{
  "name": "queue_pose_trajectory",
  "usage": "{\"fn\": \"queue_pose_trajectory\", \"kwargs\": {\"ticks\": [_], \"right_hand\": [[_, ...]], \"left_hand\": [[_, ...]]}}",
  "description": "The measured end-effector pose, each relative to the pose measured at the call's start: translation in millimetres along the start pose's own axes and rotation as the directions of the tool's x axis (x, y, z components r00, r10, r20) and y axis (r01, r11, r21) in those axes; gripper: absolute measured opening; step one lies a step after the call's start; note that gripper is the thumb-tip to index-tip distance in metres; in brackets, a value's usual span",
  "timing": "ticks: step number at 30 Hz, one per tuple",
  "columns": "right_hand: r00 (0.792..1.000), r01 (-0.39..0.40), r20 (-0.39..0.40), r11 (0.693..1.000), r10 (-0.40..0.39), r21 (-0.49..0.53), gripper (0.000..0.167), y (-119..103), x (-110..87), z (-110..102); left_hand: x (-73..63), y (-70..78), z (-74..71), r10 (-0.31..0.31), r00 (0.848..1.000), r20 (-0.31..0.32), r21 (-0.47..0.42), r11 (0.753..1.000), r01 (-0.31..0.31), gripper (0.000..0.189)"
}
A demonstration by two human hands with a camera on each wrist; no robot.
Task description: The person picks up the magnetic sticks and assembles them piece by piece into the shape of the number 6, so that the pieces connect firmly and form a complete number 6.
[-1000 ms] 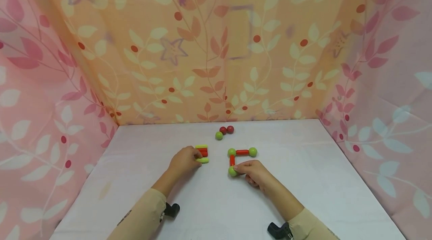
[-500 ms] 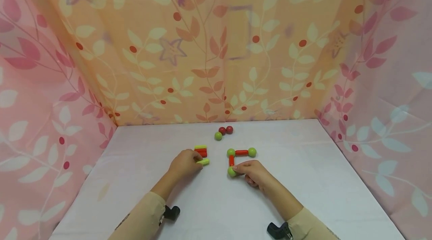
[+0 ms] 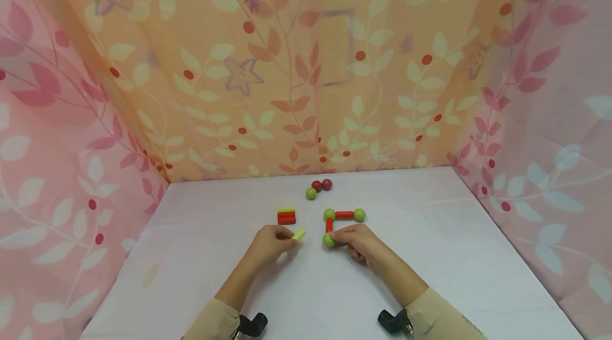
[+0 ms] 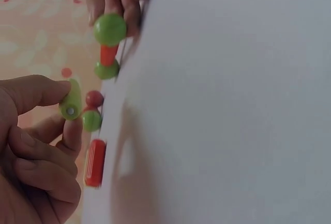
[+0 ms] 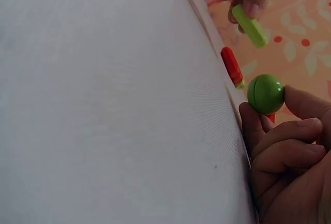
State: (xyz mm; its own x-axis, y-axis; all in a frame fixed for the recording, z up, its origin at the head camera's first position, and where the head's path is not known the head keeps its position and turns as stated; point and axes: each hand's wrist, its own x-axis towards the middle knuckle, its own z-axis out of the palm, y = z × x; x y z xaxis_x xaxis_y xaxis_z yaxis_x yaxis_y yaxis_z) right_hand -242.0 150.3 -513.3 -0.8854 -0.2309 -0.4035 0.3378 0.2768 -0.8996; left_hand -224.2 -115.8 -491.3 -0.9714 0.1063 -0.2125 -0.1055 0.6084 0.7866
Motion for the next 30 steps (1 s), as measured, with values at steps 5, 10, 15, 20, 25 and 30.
{"fn": "queue_pose_trajectory", "kwargs": {"ticks": [5, 10, 15, 20, 25, 30], "right_hand": [[1.000, 0.001, -0.009, 1.000, -0.002, -0.010, 0.041, -0.6, 2.9, 1.9], [1.000, 0.001, -0.011, 1.000, -0.001, -0.007, 0.039, 0.4, 3.8, 2.1], [1.000, 0.012, -0.004, 1.000, -0.012, -0.002, 0.039, 1.1, 4.0, 1.4], [1.000, 0.023, 0.003, 1.000, -0.023, 0.001, 0.037, 0.8, 3.4, 2.0], [1.000, 0.026, -0.001, 1.000, -0.026, 0.015, 0.037, 2.1, 3.7, 2.1], [1.000, 0.022, -0.008, 1.000, -0.021, 0.006, 0.038, 0.6, 2.1, 2.2]], "left_hand": [[-13.8, 5.7, 14.8, -0.038, 0.999, 0.033, -0.070, 0.997, 0.041, 0.022], [-20.0, 9.3, 33.1, -0.058, 0.996, 0.071, -0.124, 0.990, 0.067, 0.025], [-22.7, 12.5, 48.2, -0.066, 0.996, 0.060, -0.159, 0.984, 0.075, 0.024], [-26.3, 18.1, 57.9, -0.064, 0.997, 0.038, -0.186, 0.980, 0.070, 0.022], [-28.2, 21.3, 65.4, -0.078, 0.997, 0.021, -0.205, 0.976, 0.081, 0.022], [-28.8, 24.6, 69.5, -0.071, 0.997, -0.011, -0.195, 0.978, 0.068, 0.022]]}}
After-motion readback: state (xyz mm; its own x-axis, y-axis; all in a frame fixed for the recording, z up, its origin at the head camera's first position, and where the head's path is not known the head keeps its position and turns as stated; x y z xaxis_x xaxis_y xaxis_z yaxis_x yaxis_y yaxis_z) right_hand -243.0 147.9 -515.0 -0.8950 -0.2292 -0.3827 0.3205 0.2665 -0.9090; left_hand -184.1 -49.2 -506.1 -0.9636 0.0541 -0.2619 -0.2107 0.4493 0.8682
